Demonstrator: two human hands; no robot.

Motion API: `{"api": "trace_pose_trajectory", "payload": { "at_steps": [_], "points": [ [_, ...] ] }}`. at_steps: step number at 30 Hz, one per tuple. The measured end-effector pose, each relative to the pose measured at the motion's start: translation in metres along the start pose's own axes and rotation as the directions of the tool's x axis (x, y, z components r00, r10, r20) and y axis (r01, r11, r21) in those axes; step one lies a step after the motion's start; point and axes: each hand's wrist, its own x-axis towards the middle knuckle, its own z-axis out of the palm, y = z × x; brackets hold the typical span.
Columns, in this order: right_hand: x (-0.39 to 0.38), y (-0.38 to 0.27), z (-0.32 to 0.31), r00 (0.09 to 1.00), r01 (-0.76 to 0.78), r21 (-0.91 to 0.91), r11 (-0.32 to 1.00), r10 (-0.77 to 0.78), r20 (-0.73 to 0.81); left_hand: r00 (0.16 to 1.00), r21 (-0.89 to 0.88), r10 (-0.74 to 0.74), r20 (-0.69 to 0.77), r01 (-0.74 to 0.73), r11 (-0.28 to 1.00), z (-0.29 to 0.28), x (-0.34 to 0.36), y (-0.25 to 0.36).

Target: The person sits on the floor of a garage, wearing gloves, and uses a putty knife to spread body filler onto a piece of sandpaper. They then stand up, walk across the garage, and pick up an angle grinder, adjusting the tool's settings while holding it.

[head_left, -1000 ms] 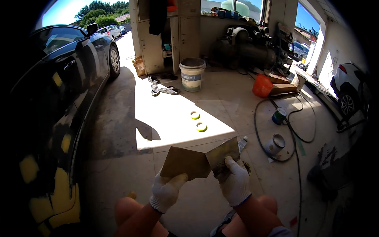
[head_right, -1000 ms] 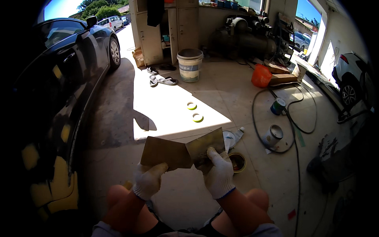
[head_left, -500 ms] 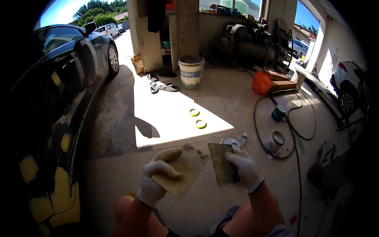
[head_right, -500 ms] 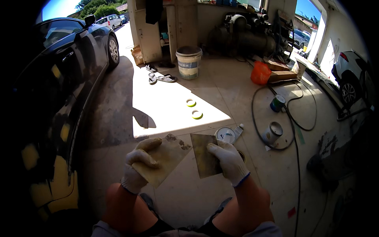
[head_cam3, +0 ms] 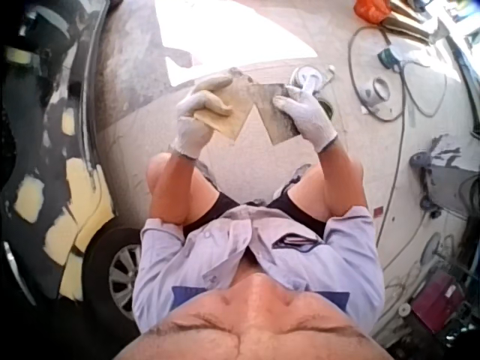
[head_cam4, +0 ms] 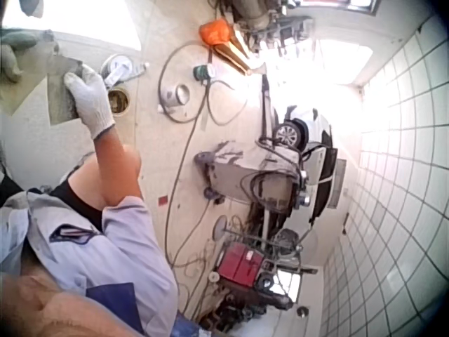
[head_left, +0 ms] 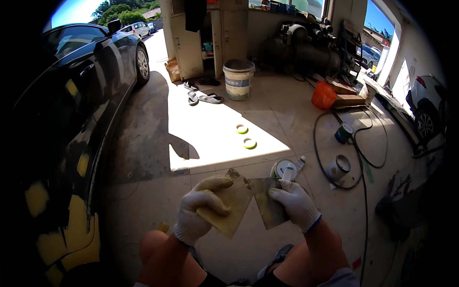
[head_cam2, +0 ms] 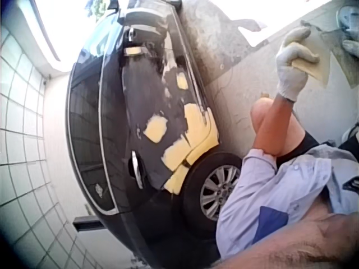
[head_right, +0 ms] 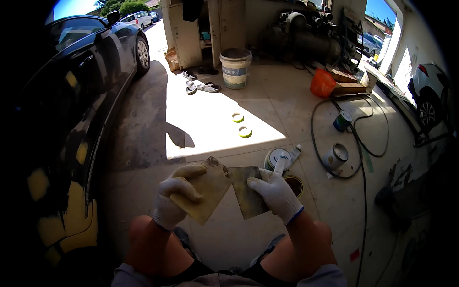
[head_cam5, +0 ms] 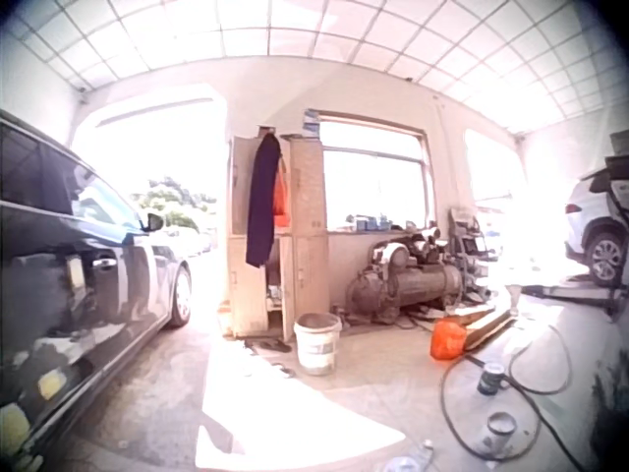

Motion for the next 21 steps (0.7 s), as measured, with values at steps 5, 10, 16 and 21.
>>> {"api": "trace_pose_trajectory", "payload": {
  "at_steps": [5, 10, 16, 21],
  "points": [
    [-0.032, 0.005, 0.044, 0.965, -0.032, -0.121, 0.992, 0.062, 0.253, 0.994, 0.092, -0.036, -0.105, 0.046, 0.995, -0.008, 0.002, -0.014],
    [-0.013, -0.002, 0.016, 0.991, 0.113, 0.134, 0.984, -0.120, 0.051, 0.998, -0.154, -0.031, -0.053, 0.023, 0.988, 0.000, -0.002, -0.011],
    [-0.013, 0.023, 0.041, 0.992, 0.125, 0.120, 0.985, -0.124, -0.016, 0.973, -0.166, -0.158, -0.171, 0.130, 0.977, 0.004, -0.001, -0.022],
    [-0.029, 0.030, 0.041, 0.980, 0.178, 0.214, 0.960, -0.192, 0.049, 0.812, -0.491, -0.514, -0.279, 0.339, 0.802, 0.005, 0.006, -0.042]
  ]
}}
